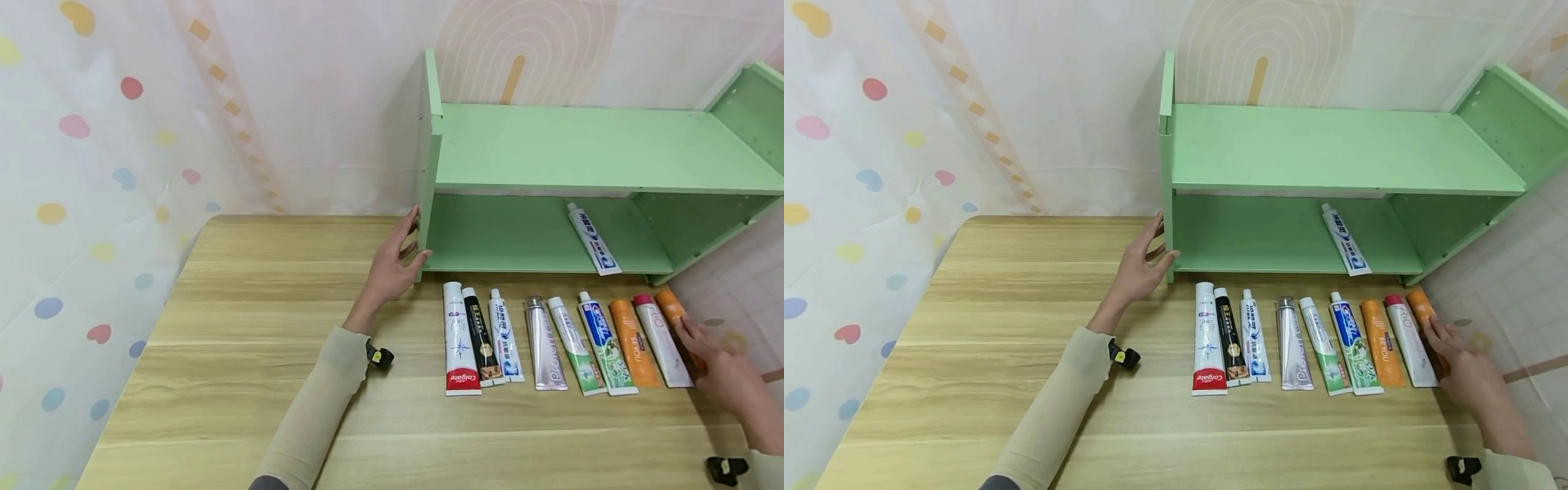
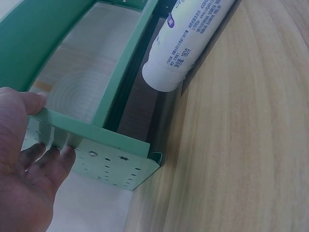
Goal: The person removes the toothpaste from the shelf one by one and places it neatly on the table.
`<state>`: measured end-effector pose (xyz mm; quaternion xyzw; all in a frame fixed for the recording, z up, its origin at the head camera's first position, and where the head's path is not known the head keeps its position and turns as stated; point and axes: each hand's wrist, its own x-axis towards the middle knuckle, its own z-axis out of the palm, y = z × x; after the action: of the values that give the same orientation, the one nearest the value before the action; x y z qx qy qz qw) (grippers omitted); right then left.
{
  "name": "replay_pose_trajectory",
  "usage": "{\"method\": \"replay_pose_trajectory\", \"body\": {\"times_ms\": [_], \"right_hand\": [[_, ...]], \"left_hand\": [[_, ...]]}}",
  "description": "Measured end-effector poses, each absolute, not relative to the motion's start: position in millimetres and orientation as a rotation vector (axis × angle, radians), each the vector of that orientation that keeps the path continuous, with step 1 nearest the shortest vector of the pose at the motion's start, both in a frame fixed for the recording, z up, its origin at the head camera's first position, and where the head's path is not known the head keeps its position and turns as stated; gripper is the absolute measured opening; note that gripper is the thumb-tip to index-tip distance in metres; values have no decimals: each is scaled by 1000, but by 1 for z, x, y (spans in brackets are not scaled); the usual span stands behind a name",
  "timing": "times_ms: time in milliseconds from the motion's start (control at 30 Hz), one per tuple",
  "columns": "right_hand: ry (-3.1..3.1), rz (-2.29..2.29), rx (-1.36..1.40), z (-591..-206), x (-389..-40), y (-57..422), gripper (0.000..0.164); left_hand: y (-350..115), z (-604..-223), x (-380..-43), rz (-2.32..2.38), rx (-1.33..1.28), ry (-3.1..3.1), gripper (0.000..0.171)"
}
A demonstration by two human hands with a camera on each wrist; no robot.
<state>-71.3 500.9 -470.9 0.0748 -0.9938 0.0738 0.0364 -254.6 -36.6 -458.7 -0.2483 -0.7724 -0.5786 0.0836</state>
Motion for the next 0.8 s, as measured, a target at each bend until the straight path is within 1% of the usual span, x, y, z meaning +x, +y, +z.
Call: {"method": "replay_pose_trajectory", "body": {"times_ms": [200,433,533,767,800], "right_hand": [[-3097,303,238,-471,-73,505,87],[-3063,318,289,-469,-73,506,88],[-3026,332,295,-469,-72,503,85],[-2820,238,295,-462,-80,494,62],[-2790,226,297,-461,-81,493,61]], "left_hand": [[-37,-458,-254,-1719,-752,-2298,80],[-38,-457,-254,-1706,-747,-2313,80],[-38,-457,-254,-1717,-737,-2323,81],[-37,-457,-253,-1745,-728,-2318,81],[-37,-458,-254,-1746,-731,-2314,80]]}}
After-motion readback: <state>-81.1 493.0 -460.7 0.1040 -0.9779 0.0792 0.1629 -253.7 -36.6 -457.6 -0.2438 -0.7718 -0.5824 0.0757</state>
